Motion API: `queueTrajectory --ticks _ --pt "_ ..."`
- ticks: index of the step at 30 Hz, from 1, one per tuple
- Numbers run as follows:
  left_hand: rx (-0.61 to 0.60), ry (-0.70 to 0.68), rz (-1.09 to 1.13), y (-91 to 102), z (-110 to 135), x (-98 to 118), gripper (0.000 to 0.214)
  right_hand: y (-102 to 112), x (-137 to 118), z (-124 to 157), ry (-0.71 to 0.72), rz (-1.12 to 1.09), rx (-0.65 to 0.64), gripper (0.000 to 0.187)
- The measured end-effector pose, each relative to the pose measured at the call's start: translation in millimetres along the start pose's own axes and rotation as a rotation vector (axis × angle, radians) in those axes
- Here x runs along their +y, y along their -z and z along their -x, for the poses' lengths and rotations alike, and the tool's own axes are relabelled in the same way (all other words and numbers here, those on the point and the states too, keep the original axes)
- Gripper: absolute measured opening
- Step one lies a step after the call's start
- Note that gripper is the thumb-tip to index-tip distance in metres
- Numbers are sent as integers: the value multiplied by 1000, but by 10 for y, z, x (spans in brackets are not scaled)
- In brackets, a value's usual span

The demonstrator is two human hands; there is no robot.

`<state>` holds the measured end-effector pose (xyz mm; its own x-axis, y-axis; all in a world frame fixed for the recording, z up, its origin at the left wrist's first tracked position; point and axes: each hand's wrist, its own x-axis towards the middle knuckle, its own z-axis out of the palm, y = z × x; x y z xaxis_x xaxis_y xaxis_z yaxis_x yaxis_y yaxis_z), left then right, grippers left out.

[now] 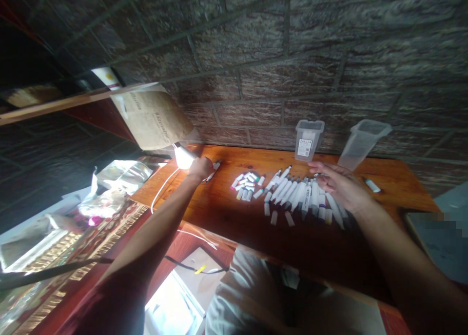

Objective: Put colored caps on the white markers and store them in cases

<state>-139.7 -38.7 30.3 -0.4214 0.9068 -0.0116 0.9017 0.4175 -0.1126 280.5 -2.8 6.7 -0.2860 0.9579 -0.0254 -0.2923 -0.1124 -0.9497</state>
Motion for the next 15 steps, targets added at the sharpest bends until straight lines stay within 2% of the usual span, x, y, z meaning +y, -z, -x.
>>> queueTrajectory --ticks 4,15 --pt "18 3 19 -10 17 -3 26 -3 6 -4 -7 1 12 32" --pt "-28 42 8 -50 2 -17 25 25 8 -14 -15 17 0 32"
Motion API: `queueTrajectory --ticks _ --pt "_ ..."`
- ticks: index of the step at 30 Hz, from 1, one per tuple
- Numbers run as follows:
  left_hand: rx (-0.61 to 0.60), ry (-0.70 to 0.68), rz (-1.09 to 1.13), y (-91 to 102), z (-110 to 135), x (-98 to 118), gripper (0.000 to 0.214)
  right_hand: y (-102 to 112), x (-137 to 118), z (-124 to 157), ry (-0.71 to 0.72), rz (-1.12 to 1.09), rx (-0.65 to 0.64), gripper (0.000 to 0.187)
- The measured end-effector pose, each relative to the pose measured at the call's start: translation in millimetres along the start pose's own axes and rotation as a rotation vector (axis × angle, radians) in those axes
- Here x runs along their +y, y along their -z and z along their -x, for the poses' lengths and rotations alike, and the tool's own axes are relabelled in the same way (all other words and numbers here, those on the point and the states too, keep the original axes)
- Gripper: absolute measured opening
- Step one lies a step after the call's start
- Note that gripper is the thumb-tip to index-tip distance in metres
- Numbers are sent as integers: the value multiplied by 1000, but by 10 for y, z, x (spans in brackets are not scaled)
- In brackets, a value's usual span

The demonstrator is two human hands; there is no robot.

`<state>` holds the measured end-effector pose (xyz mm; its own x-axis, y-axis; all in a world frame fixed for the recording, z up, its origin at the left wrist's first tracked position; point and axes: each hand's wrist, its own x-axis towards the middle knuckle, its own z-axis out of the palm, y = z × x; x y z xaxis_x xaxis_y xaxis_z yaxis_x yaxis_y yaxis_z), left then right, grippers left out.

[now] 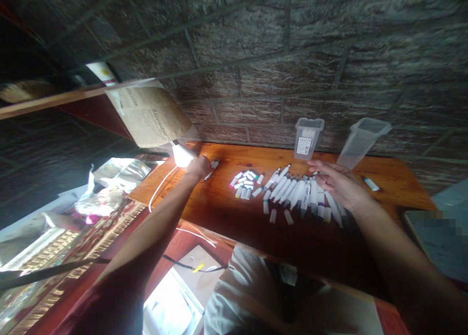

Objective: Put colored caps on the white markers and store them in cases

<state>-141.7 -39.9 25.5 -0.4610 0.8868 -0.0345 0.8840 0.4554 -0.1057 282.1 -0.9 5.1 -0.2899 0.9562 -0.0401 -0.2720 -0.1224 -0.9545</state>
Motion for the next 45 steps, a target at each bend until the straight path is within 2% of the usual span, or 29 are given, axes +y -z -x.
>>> queueTrajectory --ticks 11,15,17,20,25,28,30,35,45 --pt "-22 59 -2 79 95 61 27 1 12 -11 13 0 -11 30" --pt "10 39 12 115 115 105 31 -3 3 -6 18 -6 -15 32" --pt "38 -9 37 136 133 200 34 -13 0 -1 21 -8 -28 32" --pt "65 -176 112 166 188 502 35 -25 4 6 32 -4 -46 31" --pt "0 -496 265 225 331 1255 32 -7 15 -4 35 10 -31 32" --pt "-51 -590 309 269 400 1606 29 4 3 -13 36 -16 -10 33" --pt "-93 -619 309 286 419 1738 26 2 -9 -15 37 -28 -10 32" --pt "-184 -616 256 266 388 1787 21 4 -12 -23 44 -41 -41 34" --pt "-208 -540 207 222 368 1780 23 17 13 -43 52 -15 -42 35"
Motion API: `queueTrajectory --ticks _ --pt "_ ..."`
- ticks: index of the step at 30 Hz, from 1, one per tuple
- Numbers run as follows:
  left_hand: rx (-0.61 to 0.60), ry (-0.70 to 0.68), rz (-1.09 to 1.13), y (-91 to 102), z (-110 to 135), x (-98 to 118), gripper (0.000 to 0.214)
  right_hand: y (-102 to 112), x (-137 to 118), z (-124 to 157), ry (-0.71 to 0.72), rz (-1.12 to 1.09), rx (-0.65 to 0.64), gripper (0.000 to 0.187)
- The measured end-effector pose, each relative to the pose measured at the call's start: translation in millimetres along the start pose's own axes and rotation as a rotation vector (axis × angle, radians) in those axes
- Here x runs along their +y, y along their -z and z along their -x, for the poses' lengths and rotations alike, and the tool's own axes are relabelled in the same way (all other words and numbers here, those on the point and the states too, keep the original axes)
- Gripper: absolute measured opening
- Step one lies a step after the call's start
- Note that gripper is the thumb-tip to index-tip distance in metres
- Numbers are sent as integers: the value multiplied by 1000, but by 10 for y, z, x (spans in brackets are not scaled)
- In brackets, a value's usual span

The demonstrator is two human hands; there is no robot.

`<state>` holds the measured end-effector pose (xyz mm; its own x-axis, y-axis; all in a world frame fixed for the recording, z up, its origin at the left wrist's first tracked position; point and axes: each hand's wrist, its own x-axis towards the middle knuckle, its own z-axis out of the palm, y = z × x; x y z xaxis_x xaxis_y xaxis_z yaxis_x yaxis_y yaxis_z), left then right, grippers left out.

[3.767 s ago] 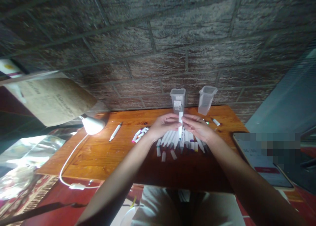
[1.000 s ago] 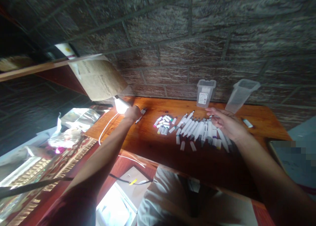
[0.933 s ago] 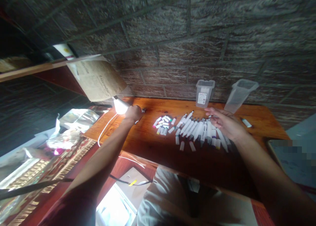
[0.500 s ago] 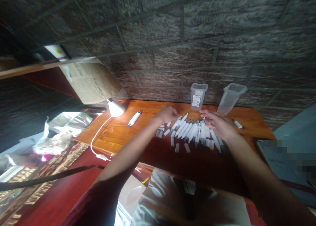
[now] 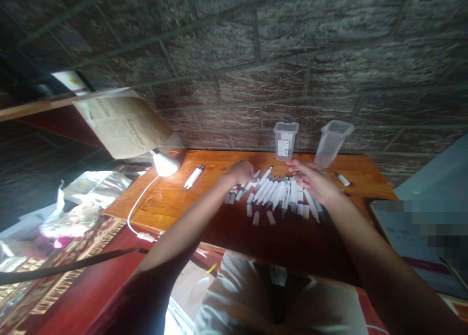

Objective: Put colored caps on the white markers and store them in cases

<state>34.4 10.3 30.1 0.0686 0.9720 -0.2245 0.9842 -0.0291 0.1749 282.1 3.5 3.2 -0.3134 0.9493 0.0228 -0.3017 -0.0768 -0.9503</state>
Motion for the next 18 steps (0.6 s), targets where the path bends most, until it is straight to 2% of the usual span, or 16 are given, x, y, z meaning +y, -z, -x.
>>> queueTrajectory --ticks 6,12,18 --pt "-6 32 9 -11 -65 14 25 2 -19 2 -2 10 8 38" --pt "9 9 98 -25 -80 4 18 -22 -48 13 -17 -14 32 36" --pt "48 -59 291 126 72 -23 25 -32 -48 9 4 -13 33 37"
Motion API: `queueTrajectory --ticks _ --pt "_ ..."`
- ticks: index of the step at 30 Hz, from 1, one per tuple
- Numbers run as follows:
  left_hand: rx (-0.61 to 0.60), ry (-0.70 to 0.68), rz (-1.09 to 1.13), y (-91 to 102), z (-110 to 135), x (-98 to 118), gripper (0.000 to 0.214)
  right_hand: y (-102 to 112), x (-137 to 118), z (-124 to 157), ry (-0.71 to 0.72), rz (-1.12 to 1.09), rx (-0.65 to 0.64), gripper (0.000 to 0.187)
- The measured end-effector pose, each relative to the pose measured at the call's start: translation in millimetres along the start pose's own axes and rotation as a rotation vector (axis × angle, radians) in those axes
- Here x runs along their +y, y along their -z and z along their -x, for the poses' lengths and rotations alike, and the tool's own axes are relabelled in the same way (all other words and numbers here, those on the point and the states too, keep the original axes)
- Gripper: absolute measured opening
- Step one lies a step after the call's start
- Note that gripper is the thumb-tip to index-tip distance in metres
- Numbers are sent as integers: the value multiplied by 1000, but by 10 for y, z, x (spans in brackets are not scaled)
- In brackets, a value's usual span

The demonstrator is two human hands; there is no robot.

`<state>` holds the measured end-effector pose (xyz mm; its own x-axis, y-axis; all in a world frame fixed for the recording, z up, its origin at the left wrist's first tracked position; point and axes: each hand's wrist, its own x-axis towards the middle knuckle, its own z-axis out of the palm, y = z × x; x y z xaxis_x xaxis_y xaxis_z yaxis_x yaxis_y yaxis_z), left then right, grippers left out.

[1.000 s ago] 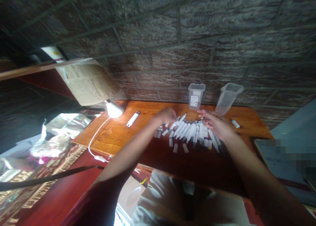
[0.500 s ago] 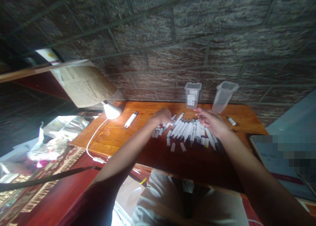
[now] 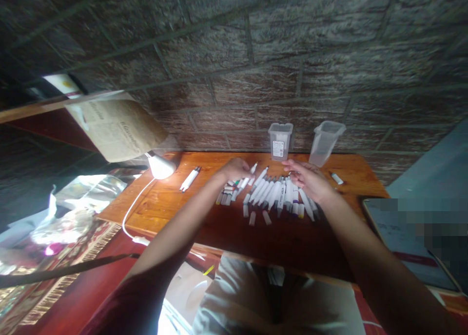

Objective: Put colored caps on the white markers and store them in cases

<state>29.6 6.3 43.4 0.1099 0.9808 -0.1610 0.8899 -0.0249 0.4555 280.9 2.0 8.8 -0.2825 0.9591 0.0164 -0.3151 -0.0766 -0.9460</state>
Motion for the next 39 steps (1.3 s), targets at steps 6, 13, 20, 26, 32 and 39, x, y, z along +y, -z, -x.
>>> queueTrajectory --ticks 6,13,20,26,32,39 --pt "-80 -216 652 98 235 201 38 -20 59 13 -18 35 -81 40" --pt "70 -410 986 -72 274 376 38 -43 48 31 20 63 -86 42" --pt "365 -798 541 -146 353 390 20 -75 15 77 -130 43 -212 46" --pt "242 -983 328 -250 457 467 18 -94 3 91 -99 -100 -219 41" --pt "133 -782 546 -308 392 413 26 -90 12 46 -63 -108 -158 43" --pt "-57 -195 1029 -304 314 366 49 -149 12 53 2 4 22 48"
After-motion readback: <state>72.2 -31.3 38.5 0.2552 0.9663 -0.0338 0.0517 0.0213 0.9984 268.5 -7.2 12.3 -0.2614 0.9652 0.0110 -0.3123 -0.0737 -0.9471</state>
